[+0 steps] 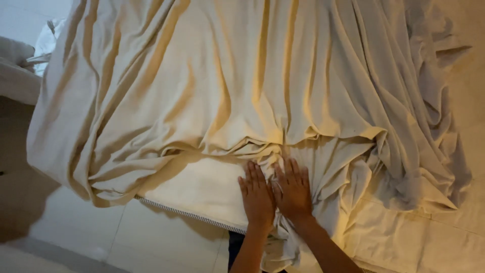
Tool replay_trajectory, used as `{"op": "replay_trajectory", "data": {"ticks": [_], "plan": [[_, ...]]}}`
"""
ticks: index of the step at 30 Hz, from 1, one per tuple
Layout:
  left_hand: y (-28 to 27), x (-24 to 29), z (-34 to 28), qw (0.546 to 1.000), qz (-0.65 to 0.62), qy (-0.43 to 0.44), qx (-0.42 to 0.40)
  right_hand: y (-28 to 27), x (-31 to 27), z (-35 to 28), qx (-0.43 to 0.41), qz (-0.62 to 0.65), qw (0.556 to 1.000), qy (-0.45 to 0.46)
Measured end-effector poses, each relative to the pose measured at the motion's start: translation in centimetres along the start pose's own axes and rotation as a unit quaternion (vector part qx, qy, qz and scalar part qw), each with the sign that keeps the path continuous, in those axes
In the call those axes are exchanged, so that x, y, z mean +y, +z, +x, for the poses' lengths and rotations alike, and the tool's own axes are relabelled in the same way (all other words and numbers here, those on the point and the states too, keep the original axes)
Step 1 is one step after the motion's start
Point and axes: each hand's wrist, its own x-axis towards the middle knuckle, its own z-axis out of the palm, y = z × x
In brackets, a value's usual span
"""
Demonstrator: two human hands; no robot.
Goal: The person gathers a wrinkled white bedsheet from the center of the bed and pulls it towards the foot of the bed. They then smooth the sheet across the mattress surface with both hands, working from the foot towards the headboard to remove wrinkles.
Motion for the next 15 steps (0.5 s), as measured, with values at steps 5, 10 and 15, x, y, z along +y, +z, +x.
{"op": "replay_trajectory", "data": {"ticks": [5,10,15], "plan": [[-0.4,-1.8,0.5,0.999,-0.043,0.007,0.028,-1.8,-0.4,1.5,0.054,0.029,0.998,-0.028],[-2.1,-4.5,4.7,0.992,-0.06,0.061,0.093,-1.6,-1.2,5.1,0.068,0.025,0.996,-0.045],[-2.9,-6.7,8.1,0.988,-0.066,0.11,0.083,-0.4,-1.7,8.1,0.064,0.039,0.995,-0.064]]}}
